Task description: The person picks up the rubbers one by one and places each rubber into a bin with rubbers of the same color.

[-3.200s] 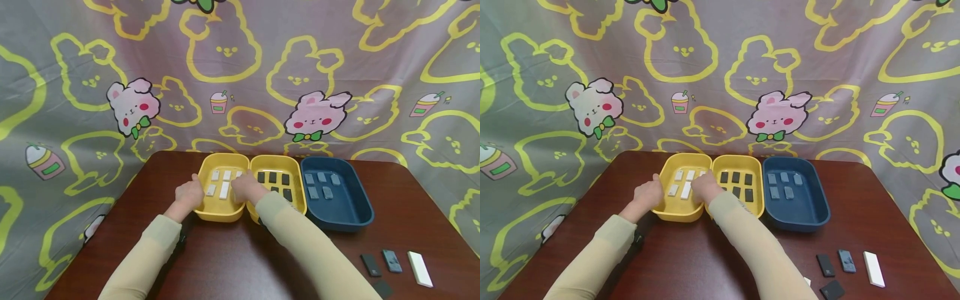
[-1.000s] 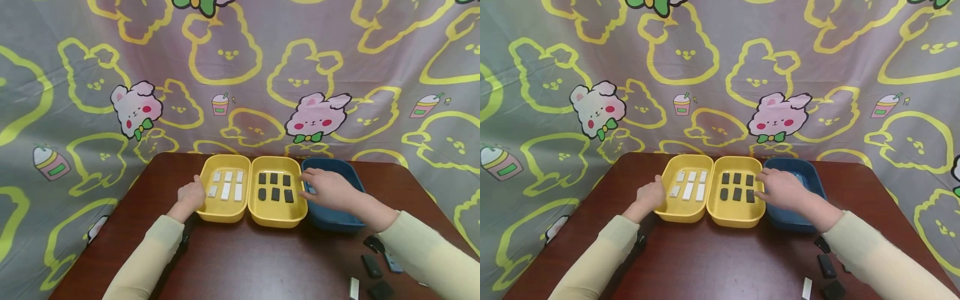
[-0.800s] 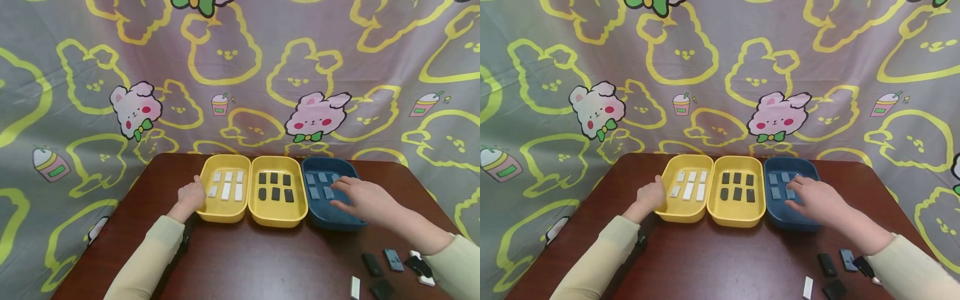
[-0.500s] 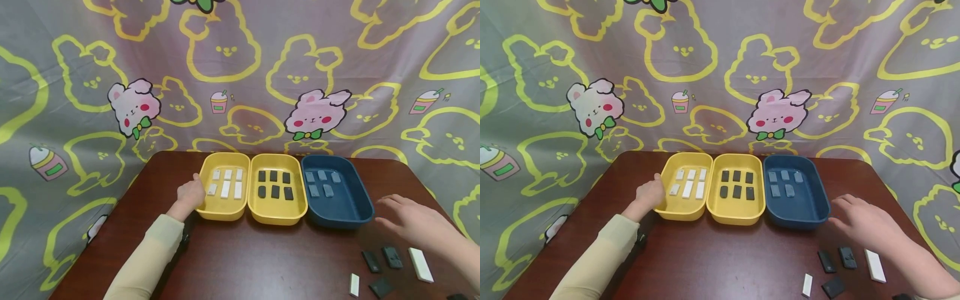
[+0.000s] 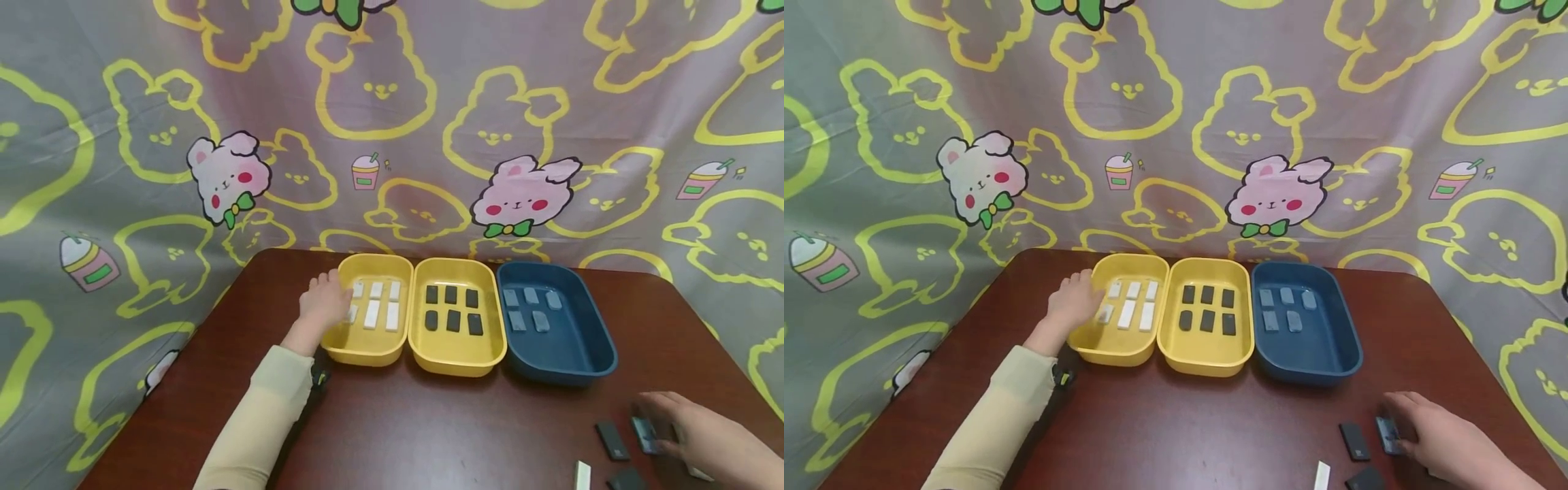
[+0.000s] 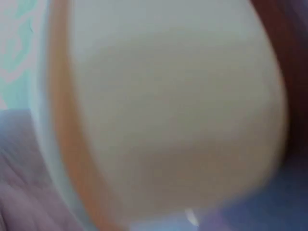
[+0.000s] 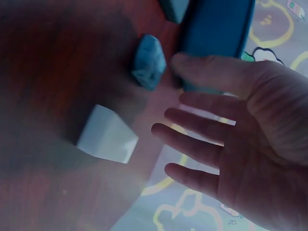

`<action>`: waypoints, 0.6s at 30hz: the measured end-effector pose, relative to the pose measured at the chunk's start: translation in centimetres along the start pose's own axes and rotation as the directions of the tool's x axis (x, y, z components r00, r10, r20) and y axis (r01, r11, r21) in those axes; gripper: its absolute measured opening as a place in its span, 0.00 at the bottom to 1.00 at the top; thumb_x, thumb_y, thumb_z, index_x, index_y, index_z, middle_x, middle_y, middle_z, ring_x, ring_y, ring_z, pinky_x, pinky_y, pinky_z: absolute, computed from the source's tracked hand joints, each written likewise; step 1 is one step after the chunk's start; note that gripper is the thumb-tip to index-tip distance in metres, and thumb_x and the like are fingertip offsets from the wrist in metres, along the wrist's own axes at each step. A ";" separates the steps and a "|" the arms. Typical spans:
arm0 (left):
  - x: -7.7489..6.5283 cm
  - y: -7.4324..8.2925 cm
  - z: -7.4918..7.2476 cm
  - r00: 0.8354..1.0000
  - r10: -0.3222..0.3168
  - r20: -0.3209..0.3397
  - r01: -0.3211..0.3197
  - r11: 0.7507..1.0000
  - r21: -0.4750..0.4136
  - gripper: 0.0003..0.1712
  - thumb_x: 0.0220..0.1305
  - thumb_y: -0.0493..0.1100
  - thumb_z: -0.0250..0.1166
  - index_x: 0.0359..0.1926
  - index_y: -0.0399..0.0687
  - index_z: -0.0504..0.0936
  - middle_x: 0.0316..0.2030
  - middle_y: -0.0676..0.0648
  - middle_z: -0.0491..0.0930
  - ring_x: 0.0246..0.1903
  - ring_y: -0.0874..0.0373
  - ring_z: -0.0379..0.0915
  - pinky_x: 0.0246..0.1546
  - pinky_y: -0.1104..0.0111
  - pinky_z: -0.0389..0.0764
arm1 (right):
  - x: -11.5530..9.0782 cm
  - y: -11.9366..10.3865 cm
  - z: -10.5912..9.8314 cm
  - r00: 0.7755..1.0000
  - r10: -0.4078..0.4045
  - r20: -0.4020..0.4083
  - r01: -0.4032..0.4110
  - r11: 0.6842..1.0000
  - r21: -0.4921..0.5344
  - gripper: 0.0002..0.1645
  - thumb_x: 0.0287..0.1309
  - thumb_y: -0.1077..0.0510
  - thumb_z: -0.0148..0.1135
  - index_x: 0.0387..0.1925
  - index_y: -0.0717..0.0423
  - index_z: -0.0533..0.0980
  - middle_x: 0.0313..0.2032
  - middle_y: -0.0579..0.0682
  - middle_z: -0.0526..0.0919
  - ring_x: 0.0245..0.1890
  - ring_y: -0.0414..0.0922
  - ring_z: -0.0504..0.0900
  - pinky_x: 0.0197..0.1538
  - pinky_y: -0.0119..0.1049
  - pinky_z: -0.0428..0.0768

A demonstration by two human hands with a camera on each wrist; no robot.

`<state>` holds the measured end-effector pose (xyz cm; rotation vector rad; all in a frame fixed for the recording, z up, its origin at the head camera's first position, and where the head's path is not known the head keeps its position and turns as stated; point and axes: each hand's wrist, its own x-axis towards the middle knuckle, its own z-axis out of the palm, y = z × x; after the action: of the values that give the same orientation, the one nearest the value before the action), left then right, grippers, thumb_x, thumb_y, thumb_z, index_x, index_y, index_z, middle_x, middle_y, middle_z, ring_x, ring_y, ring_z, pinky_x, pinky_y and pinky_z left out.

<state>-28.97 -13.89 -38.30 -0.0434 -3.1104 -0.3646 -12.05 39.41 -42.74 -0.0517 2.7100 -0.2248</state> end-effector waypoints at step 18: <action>-4.3 14.9 1.9 0.654 0.756 -0.018 -0.747 0.650 0.141 0.31 0.72 0.58 0.51 0.70 0.49 0.65 0.68 0.44 0.62 0.67 0.53 0.57 0.63 0.60 0.64 | 0.5 -1.4 1.8 0.996 -0.078 -0.048 0.078 0.997 0.007 0.19 0.50 0.70 0.67 0.47 0.63 0.78 0.35 0.49 0.77 0.35 0.48 0.77 0.37 0.47 0.79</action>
<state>-24.28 0.90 -36.77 -1.2458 -2.6817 -0.1307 -11.74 37.77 -44.30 -0.1518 2.7574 -0.2642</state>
